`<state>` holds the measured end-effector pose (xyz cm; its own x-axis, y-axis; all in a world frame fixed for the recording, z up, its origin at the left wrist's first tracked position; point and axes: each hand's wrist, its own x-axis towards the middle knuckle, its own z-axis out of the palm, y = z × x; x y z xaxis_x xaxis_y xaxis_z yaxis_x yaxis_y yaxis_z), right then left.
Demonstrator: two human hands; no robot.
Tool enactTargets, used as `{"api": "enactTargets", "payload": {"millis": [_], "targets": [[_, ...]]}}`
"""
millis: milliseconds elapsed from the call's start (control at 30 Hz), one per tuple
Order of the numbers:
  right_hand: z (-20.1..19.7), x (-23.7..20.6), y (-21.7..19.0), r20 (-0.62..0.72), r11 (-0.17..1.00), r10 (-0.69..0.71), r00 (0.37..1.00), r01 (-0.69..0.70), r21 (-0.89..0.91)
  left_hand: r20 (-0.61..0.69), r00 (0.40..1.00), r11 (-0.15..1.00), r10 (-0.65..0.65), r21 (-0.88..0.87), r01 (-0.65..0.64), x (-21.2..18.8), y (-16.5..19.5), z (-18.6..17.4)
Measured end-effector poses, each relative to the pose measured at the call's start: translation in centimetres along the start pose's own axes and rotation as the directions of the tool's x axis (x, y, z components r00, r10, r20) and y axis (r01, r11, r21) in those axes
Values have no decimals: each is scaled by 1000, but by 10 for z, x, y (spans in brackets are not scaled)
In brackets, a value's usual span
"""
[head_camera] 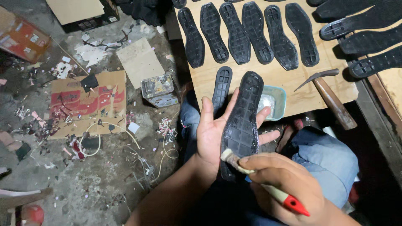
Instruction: The person applies a white adhesive to the bottom of black shoe soles using a brush. They repeatedly dip the brush into a small container and spread the glue across the sole surface, then place the treated soles on a wooden table.
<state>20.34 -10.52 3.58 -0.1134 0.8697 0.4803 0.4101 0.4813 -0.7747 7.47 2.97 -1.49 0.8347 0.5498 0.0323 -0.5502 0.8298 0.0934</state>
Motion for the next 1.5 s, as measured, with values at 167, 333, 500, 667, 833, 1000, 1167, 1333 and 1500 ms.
{"api": "enactTargets", "payload": {"millis": [167,333,500,667,833,1000,1167,1333,1500], "targets": [[-1,9,-2,-52,995,-34,998,29,-92,-38,999,1000,-19,16,19,-2,-2,2],[6,9,-12,81,958,248,965,-257,131,33,999,1000,-18,21,17,-1,0,3],[-23,-3,9,-314,968,77,946,-147,-204,28,998,996,59,68,-61,-7,6,0],[-46,21,100,-281,832,204,938,-317,-455,14,992,991,128,-41,-127,-20,27,-10],[-32,32,164,-164,790,117,979,-192,-582,-20,992,991,128,29,-128,-36,35,-23],[-22,32,185,-186,795,124,975,-210,-569,-16,990,990,138,36,-138,-42,40,-32],[-20,28,186,-148,829,237,960,-279,-485,-65,986,988,151,25,-149,-43,40,-34],[-24,21,180,-210,856,250,945,-317,-409,-69,986,988,149,39,-146,-42,40,-30],[-30,10,160,-329,785,202,922,-353,-508,87,986,986,140,-105,-131,-45,41,-26]]}}
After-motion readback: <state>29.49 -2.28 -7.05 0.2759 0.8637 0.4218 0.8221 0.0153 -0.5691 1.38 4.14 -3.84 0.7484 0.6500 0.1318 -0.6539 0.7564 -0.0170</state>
